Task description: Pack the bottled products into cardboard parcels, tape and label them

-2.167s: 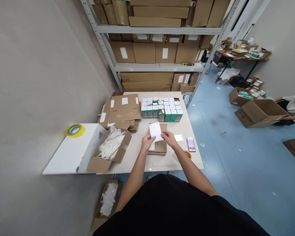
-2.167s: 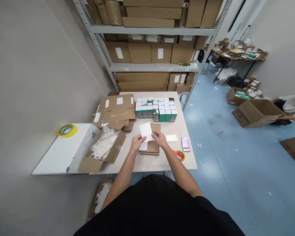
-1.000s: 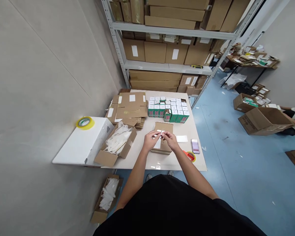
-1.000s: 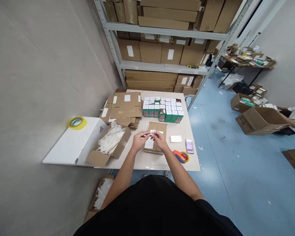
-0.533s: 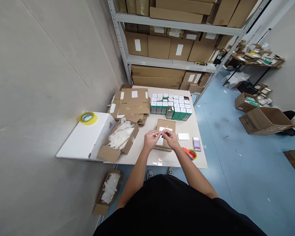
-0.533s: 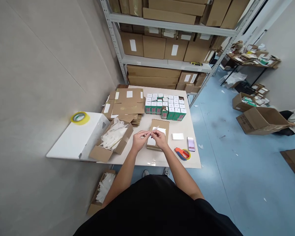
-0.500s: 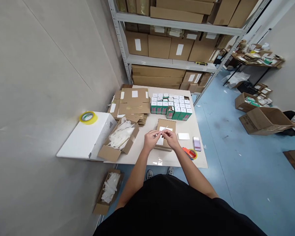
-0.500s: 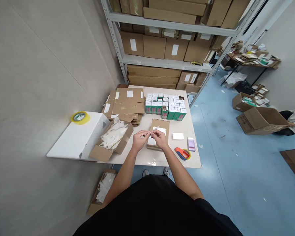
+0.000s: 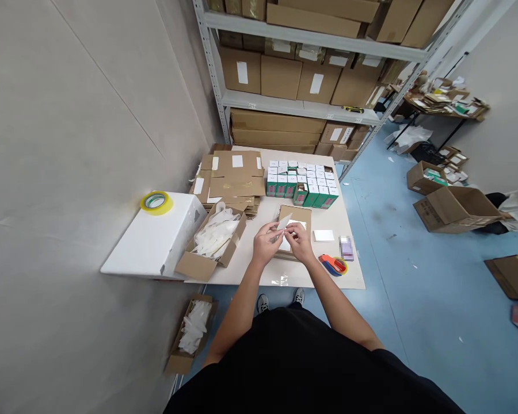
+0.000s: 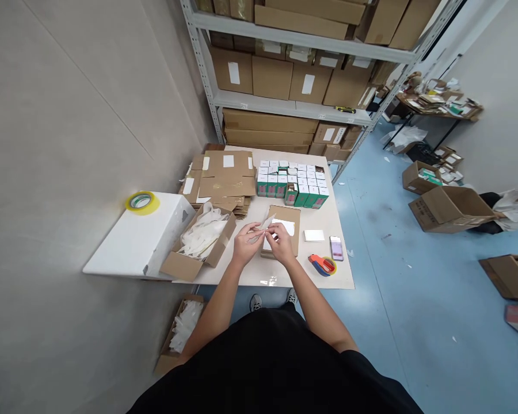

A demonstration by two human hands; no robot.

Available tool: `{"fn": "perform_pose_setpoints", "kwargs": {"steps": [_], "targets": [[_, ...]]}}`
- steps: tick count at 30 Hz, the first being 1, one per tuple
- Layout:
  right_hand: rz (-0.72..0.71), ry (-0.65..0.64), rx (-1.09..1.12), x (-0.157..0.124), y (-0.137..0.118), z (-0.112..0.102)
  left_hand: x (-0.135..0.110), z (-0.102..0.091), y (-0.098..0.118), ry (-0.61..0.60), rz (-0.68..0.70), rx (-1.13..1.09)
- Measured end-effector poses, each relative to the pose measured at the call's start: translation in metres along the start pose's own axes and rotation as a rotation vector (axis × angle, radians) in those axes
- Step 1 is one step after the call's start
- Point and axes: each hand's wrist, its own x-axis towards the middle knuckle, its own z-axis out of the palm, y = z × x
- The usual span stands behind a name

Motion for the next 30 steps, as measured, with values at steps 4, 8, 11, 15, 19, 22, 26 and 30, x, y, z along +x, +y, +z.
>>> {"fn": "perform_pose_setpoints", "kwargs": {"steps": [4,8,11,15,19,22,26,30], "targets": [[-0.023,-0.043,0.009,-0.003,-0.002,-0.001,-0.004,0.000,-0.001,-0.009,-0.113,-0.101],[0.012,-0.117,0.101,-0.003,-0.001,-0.008,-0.006,0.005,0.000,0.105,-0.283,-0.186],[0.113,-0.113,0.201,0.000,0.004,-0.016,-0.006,0.012,0.007,0.101,-0.278,-0.172],[0.224,-0.088,0.316,0.005,0.010,-0.028,-0.008,0.025,0.022,-0.006,-0.217,-0.112],[0.217,-0.102,0.404,0.006,0.012,-0.043,-0.014,0.044,0.030,-0.044,-0.208,-0.124],[0.238,-0.094,0.435,0.005,0.018,-0.054,-0.019,0.060,0.032,-0.026,-0.224,-0.161],[0.287,-0.085,0.417,0.002,0.030,-0.067,-0.027,0.079,0.036,-0.012,-0.245,-0.173],[0.302,-0.103,0.379,-0.002,0.041,-0.079,-0.034,0.099,0.041,-0.041,-0.278,-0.178]]}}
